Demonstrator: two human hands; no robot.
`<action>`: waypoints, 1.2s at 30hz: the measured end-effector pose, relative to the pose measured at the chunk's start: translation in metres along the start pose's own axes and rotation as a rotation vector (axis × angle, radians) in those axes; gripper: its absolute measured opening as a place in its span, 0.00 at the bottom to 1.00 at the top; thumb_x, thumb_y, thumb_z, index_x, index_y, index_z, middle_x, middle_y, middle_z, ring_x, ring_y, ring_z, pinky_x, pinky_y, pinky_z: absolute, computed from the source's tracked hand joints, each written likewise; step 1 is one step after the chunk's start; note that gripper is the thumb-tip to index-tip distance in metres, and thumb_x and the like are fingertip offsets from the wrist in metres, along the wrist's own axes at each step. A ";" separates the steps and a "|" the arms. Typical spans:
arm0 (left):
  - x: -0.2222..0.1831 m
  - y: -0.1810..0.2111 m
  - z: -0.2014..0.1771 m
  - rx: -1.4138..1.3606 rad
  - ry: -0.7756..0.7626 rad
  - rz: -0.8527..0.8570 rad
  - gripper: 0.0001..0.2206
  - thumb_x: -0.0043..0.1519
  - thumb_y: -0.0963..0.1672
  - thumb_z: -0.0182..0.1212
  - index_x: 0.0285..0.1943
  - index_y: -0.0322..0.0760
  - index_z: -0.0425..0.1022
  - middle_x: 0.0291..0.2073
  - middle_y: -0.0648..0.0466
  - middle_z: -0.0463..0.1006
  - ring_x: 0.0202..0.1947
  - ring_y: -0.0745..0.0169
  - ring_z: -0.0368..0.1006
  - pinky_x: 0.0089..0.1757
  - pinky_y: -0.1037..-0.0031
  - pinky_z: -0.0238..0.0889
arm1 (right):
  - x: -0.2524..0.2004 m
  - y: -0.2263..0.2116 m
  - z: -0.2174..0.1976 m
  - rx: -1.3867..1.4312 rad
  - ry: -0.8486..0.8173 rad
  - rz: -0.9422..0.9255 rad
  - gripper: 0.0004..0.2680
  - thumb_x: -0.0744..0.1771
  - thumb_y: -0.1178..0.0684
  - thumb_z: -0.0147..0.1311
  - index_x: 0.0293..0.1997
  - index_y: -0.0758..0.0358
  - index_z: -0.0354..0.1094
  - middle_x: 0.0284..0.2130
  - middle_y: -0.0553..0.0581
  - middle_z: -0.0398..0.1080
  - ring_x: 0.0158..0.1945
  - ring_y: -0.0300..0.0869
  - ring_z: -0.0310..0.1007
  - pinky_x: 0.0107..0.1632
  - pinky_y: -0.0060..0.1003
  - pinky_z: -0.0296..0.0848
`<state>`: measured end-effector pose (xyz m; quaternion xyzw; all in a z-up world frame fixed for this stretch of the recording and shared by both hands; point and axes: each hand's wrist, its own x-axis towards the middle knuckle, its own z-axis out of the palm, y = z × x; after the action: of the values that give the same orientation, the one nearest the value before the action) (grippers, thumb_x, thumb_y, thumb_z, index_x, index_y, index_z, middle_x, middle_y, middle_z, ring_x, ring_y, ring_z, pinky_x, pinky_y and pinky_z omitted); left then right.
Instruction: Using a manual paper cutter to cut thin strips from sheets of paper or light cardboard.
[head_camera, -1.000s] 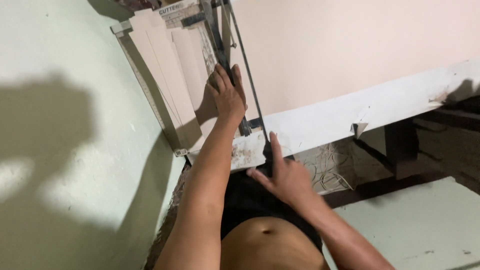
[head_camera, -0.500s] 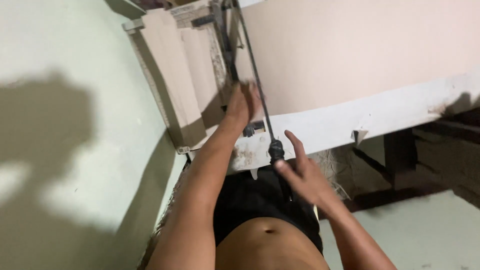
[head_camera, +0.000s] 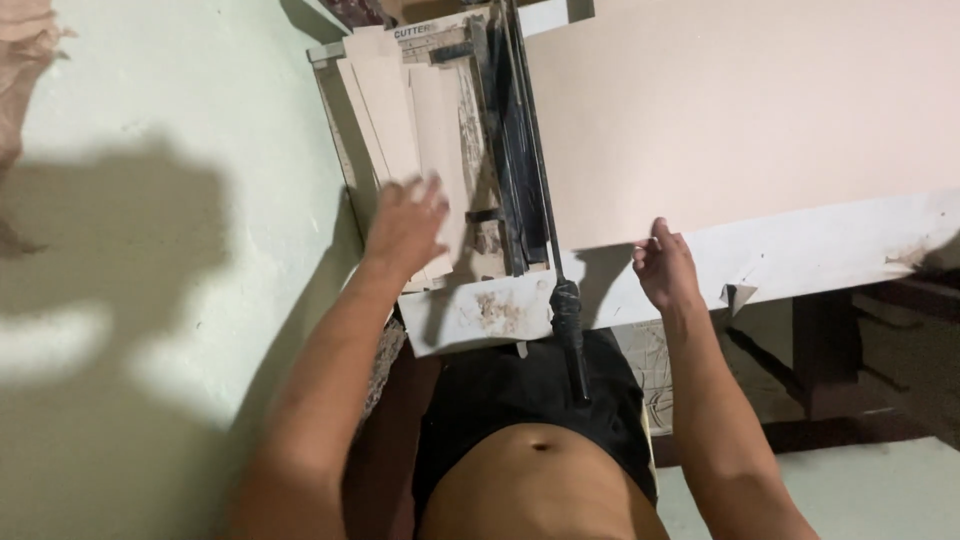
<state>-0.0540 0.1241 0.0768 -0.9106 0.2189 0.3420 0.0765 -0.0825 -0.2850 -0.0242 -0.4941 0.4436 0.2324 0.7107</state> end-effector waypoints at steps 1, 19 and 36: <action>-0.007 0.002 -0.015 -0.126 0.080 -0.198 0.36 0.54 0.58 0.66 0.73 0.56 0.61 0.73 0.52 0.60 0.69 0.38 0.53 0.60 0.40 0.43 | -0.002 0.006 -0.009 0.072 0.015 -0.036 0.10 0.72 0.43 0.53 0.43 0.50 0.54 0.29 0.52 0.69 0.24 0.41 0.72 0.29 0.27 0.70; 0.058 0.047 -0.022 -0.493 0.568 -0.552 0.38 0.59 0.48 0.72 0.79 0.52 0.56 0.74 0.33 0.48 0.73 0.23 0.44 0.62 0.28 0.44 | -0.005 0.043 0.032 -0.359 0.002 -0.356 0.09 0.73 0.49 0.51 0.50 0.66 0.67 0.34 0.64 0.77 0.34 0.48 0.82 0.39 0.45 0.82; 0.125 0.089 -0.008 -0.608 0.012 -0.373 0.54 0.53 0.39 0.71 0.82 0.40 0.29 0.75 0.26 0.23 0.76 0.24 0.24 0.63 0.34 0.49 | -0.224 -0.066 0.161 -1.438 -0.190 -0.103 0.34 0.65 0.42 0.50 0.80 0.48 0.33 0.39 0.74 0.77 0.43 0.71 0.79 0.50 0.62 0.76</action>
<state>-0.0052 -0.0008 0.0021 -0.9180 -0.0622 0.3664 -0.1382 -0.0792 -0.1409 0.2203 -0.8369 0.0935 0.4747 0.2558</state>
